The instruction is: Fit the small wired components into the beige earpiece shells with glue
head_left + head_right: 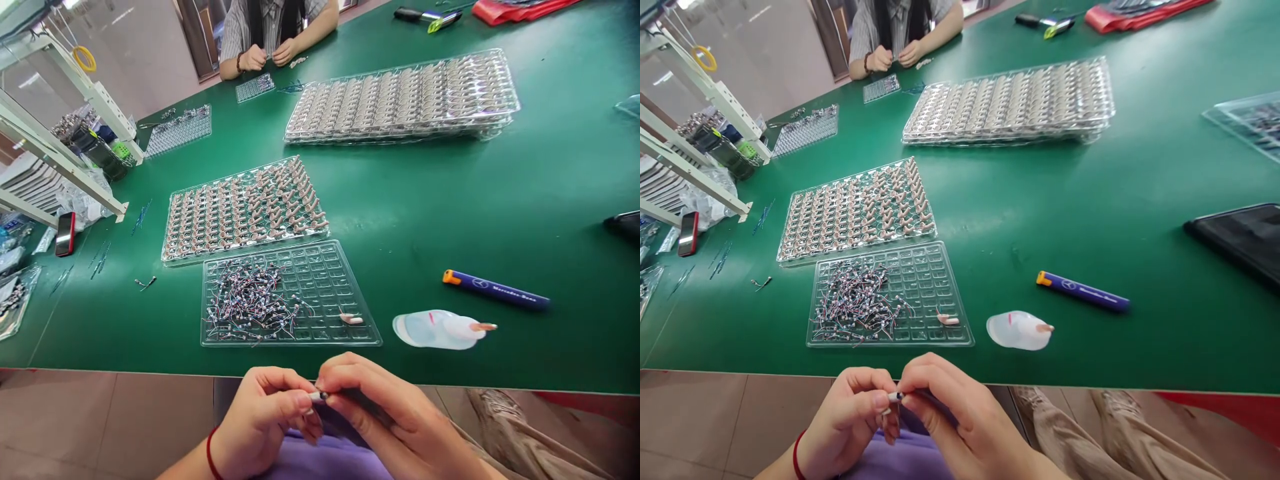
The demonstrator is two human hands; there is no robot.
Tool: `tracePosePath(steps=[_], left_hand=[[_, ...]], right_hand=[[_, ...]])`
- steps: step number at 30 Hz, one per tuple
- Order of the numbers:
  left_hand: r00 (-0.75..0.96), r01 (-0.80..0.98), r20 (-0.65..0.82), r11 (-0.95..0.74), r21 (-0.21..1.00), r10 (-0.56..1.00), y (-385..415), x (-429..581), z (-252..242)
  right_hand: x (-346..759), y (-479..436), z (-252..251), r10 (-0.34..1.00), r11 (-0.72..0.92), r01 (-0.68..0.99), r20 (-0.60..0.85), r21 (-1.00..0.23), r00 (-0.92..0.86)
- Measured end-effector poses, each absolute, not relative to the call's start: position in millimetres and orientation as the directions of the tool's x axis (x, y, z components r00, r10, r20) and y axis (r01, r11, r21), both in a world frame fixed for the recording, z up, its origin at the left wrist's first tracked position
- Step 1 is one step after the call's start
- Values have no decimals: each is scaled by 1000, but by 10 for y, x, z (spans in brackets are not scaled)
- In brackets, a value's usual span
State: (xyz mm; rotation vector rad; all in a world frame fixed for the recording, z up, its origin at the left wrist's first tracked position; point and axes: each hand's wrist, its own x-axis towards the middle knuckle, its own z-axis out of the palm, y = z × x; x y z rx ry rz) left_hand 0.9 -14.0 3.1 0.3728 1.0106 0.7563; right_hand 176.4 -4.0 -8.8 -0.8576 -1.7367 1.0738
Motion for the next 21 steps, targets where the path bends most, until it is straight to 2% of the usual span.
tracePosePath(steps=[3,10,21], left_hand=[[346,-400,-629,716,572,696,-144,11,22],[269,-347,-532,596,724,803,-161,-1,34],[287,-335,-493,568,752,821,-187,-25,-19]], right_hand=[[1774,-51,-94,871,380,107,316,-919,-377],[1765,-60,-98,865,376,101,310,-921,-394],[1764,-69,-118,855,366,79,301,-927,-422]])
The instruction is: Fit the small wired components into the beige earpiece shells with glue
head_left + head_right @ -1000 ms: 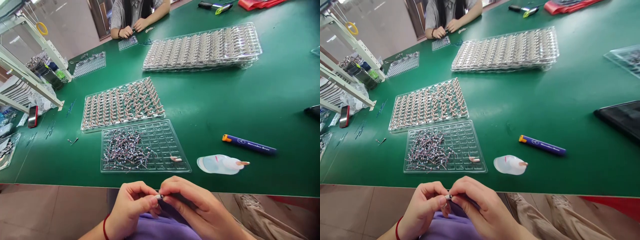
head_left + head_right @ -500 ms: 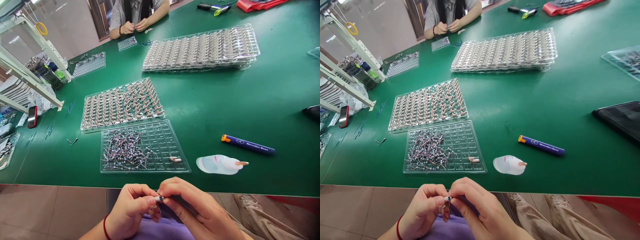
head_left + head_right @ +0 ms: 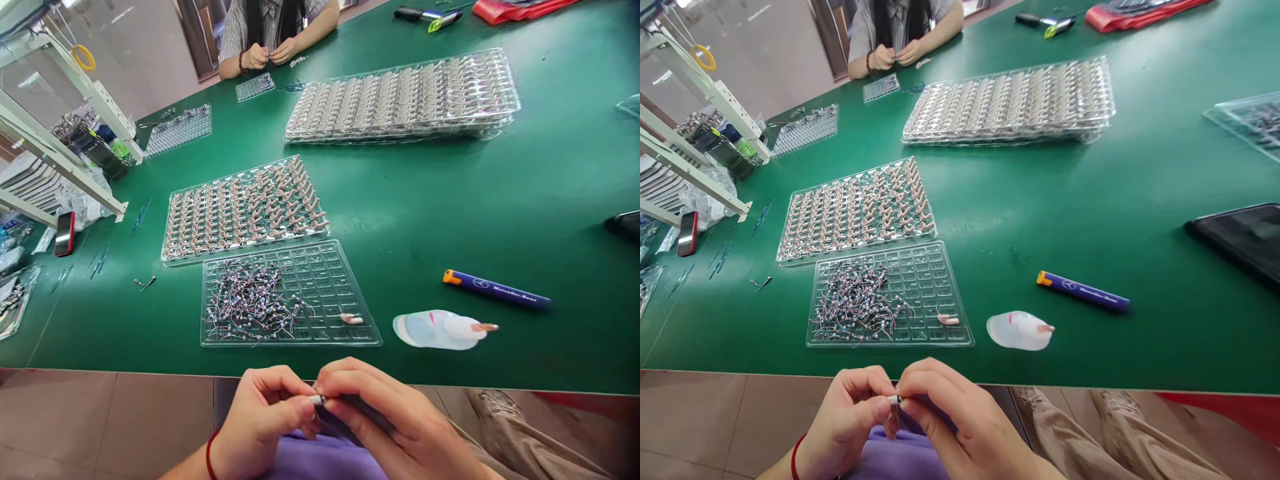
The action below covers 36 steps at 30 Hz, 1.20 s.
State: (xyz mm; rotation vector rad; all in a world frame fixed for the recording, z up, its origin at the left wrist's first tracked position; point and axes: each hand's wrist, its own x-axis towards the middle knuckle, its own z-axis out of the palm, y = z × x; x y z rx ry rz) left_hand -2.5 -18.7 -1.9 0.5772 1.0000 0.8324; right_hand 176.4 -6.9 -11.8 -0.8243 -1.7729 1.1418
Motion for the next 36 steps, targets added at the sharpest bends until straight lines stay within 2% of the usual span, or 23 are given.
tracePosePath(steps=[25,31,34,36], left_hand=[[262,-309,-429,496,812,865,-187,-51,-9],[263,-235,-407,468,852,875,-173,-50,5],[245,-122,-371,408,905,896,-171,-82,-12],[193,63,-221,212,975,956,-162,-135,-21]], right_hand=[[1752,-56,-99,858,406,61,358,-912,-368],[1709,-44,-101,858,433,62,390,-899,-335],[1781,-91,-158,851,503,196,443,-842,-282],[1900,-126,-241,817,559,390,566,-732,-107]])
